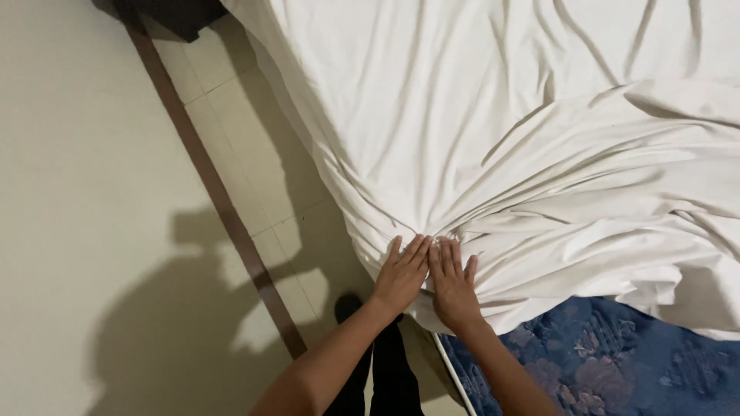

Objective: The person smooths a white bedsheet on a mattress using both hands. They move around the bed to adjust the sheet, pulling and tucking it along the edges and corners.

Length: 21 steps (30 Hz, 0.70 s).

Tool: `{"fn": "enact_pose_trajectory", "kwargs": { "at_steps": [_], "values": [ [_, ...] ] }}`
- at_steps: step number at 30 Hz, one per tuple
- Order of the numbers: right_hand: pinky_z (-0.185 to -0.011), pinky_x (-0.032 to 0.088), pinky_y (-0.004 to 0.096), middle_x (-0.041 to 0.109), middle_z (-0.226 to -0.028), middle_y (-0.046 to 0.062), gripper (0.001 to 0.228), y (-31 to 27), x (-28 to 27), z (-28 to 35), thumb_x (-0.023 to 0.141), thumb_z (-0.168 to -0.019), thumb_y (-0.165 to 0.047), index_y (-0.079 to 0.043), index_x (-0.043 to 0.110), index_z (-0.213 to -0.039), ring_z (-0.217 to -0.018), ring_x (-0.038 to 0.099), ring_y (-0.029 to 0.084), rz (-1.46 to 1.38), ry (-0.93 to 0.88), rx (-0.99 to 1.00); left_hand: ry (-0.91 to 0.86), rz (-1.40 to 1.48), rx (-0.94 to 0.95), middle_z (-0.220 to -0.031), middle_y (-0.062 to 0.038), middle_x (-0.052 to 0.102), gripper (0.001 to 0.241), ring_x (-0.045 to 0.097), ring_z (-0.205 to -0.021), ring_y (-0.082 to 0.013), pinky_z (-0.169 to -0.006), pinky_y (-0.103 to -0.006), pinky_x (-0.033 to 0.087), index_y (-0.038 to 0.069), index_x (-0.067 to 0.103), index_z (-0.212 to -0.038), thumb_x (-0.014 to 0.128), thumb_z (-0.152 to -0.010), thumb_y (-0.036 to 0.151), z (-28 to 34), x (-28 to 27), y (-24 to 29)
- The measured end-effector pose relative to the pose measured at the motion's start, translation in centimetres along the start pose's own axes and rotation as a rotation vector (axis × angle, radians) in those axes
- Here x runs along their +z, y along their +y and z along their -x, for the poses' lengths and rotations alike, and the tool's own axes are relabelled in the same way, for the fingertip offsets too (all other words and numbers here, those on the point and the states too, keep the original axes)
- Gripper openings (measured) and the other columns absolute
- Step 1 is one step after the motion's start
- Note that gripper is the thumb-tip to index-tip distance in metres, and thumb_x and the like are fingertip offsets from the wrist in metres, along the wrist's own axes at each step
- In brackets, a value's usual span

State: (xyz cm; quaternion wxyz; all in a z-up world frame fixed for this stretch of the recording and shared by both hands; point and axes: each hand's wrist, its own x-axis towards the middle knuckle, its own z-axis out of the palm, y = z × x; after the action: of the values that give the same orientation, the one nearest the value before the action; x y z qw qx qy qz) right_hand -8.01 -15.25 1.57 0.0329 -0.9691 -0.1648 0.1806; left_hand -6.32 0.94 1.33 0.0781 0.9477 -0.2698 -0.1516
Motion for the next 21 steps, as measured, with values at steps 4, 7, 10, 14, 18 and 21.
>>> {"fn": "enact_pose_trajectory", "kwargs": {
  "at_steps": [4, 7, 10, 14, 18, 21],
  "values": [
    [-0.121, 0.008, 0.065, 0.011, -0.174, 0.018, 0.104, 0.7, -6.0, 1.2, 0.071, -0.077, -0.010, -0.012, 0.019, -0.166, -0.160, 0.002, 0.039, -0.250, -0.165, 0.059, -0.077, 0.070, 0.009, -0.168, -0.013, 0.028, 0.072, 0.018, -0.157, -0.0281, -0.124, -0.0573, 0.011, 0.003, 0.039, -0.155, 0.061, -0.089, 0.020, 0.3, -4.7, 1.3],
    [-0.119, 0.002, 0.068, 0.011, -0.172, 0.017, 0.105, 1.1, -6.7, 1.8, 0.081, -0.074, -0.030, -0.018, 0.023, -0.161, -0.155, 0.003, 0.039, -0.411, -0.103, 0.106, -0.052, 0.198, -0.003, -0.169, -0.017, 0.025, 0.088, 0.016, -0.158, -0.0298, -0.125, -0.0558, 0.010, 0.000, 0.033, -0.159, 0.068, -0.082, 0.024, 1.3, -4.9, 2.5],
    [-0.121, 0.004, 0.065, 0.010, -0.168, 0.019, 0.109, 2.0, -5.5, 2.2, 0.078, -0.068, -0.021, -0.018, 0.023, -0.162, -0.156, 0.003, 0.041, -0.403, -0.066, 0.170, 0.006, 0.311, 0.016, -0.169, -0.017, 0.025, 0.095, 0.017, -0.158, -0.0298, -0.127, -0.0552, 0.009, 0.000, 0.030, -0.160, 0.071, -0.080, 0.028, 1.3, -4.9, 3.7],
    [-0.122, 0.006, 0.065, 0.013, -0.169, 0.021, 0.096, 1.4, -2.7, 3.5, 0.074, -0.078, -0.020, -0.014, 0.025, -0.161, -0.157, 0.006, 0.042, -0.397, 0.021, 0.180, -0.056, 0.295, 0.010, -0.170, -0.016, 0.021, 0.098, 0.014, -0.159, -0.0294, -0.127, -0.0544, 0.007, 0.000, 0.029, -0.157, 0.075, -0.077, 0.034, 3.1, -5.2, 4.8],
    [-0.120, 0.010, 0.068, 0.014, -0.172, 0.022, 0.089, -0.1, -2.7, 4.7, 0.068, -0.086, -0.019, -0.013, 0.025, -0.164, -0.159, 0.006, 0.044, -0.378, 0.046, 0.202, 0.030, 0.255, -0.008, -0.169, -0.017, 0.021, 0.100, 0.015, -0.158, -0.0296, -0.127, -0.0537, 0.009, -0.002, 0.029, -0.158, 0.076, -0.079, 0.037, 6.1, -3.5, 5.4],
    [-0.120, 0.010, 0.066, 0.007, -0.169, 0.021, 0.103, -1.6, -4.0, 5.6, 0.071, -0.073, -0.020, -0.014, 0.019, -0.161, -0.157, 0.003, 0.042, -0.412, -0.031, 0.302, -0.006, 0.205, -0.018, -0.169, -0.017, 0.021, 0.100, 0.015, -0.157, -0.0299, -0.127, -0.0536, 0.010, 0.000, 0.029, -0.158, 0.076, -0.078, 0.036, 7.9, -5.1, 5.7]
  ]
}}
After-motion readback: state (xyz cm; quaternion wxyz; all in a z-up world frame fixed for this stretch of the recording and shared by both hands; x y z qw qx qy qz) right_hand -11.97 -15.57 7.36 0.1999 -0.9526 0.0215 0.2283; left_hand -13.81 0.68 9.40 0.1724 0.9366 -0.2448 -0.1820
